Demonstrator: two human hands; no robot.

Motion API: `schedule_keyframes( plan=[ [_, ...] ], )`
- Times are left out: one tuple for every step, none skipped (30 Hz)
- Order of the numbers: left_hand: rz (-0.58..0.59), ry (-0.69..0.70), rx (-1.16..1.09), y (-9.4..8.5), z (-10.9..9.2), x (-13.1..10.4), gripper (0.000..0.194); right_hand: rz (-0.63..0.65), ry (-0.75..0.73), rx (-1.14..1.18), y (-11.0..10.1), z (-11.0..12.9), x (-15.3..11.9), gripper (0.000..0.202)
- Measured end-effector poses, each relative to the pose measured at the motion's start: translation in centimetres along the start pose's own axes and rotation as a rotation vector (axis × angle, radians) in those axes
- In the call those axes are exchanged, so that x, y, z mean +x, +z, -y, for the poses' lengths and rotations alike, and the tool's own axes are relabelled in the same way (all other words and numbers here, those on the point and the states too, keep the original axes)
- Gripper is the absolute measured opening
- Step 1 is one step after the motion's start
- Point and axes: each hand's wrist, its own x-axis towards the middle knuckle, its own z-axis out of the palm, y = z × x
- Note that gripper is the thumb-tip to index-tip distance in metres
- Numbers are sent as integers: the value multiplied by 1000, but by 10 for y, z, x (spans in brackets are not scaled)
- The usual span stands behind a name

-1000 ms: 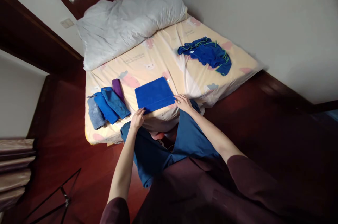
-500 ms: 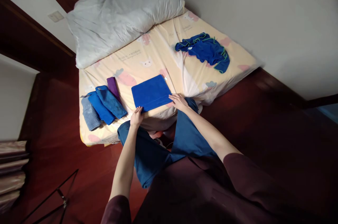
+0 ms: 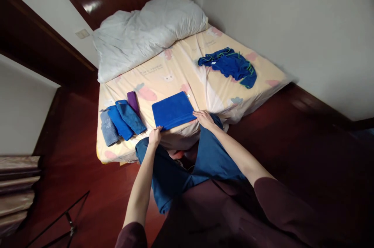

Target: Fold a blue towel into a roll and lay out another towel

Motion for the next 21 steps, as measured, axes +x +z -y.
schedule_keyframes(
  plan=[
    [3,-2,2,0,2,-3,65,-7,-13,8,0,0,-4,48],
    [3,-4,2,-1,3,-6,63,-13,-25,17,0,0,-7,49],
    [1,-7,1,-1,5,-8,62,-19,-33,27,0,0,-10,50],
    [-2,-8,0,-1,7,-10,60,-23,-33,37,1,0,-12,50],
    [-6,-7,-2,-2,8,-11,60,-27,-24,46,1,0,-13,50],
    [-11,-4,-5,-2,9,-11,60,-28,-10,52,2,0,-13,50],
    [-15,1,-8,-1,10,-10,61,-28,7,56,3,0,-12,51],
    [-20,8,-12,-1,10,-9,62,-28,21,59,3,1,-11,51],
    [-25,15,-16,0,11,-8,63,-28,31,60,3,1,-10,52],
    [-30,23,-21,0,11,-6,64,-28,39,58,4,1,-8,53],
    [-34,31,-27,1,11,-5,65,-29,45,54,4,2,-6,54],
    [-38,38,-33,1,12,-3,66,-28,51,50,4,2,-4,56],
    [-41,44,-41,2,12,-1,67,-29,56,48,4,2,-3,57],
    [-44,48,-49,2,13,0,68,-31,63,48,5,2,-2,58],
    [-47,49,-57,2,13,2,69,-36,73,52,5,2,-1,58],
    [-49,46,-67,2,14,4,69,-44,86,58,5,2,0,58],
    [-50,40,-77,2,14,5,69,-53,102,67,6,2,1,58],
    [-52,30,-87,2,15,7,67,-64,123,78,6,2,1,56],
    [-53,16,-98,2,15,8,64,-75,148,94,6,1,1,54],
    [-56,-2,-108,1,15,9,61,-87,172,115,7,1,1,52],
    [-61,-21,-119,1,15,9,57,-100,193,140,7,0,1,50]
  ],
)
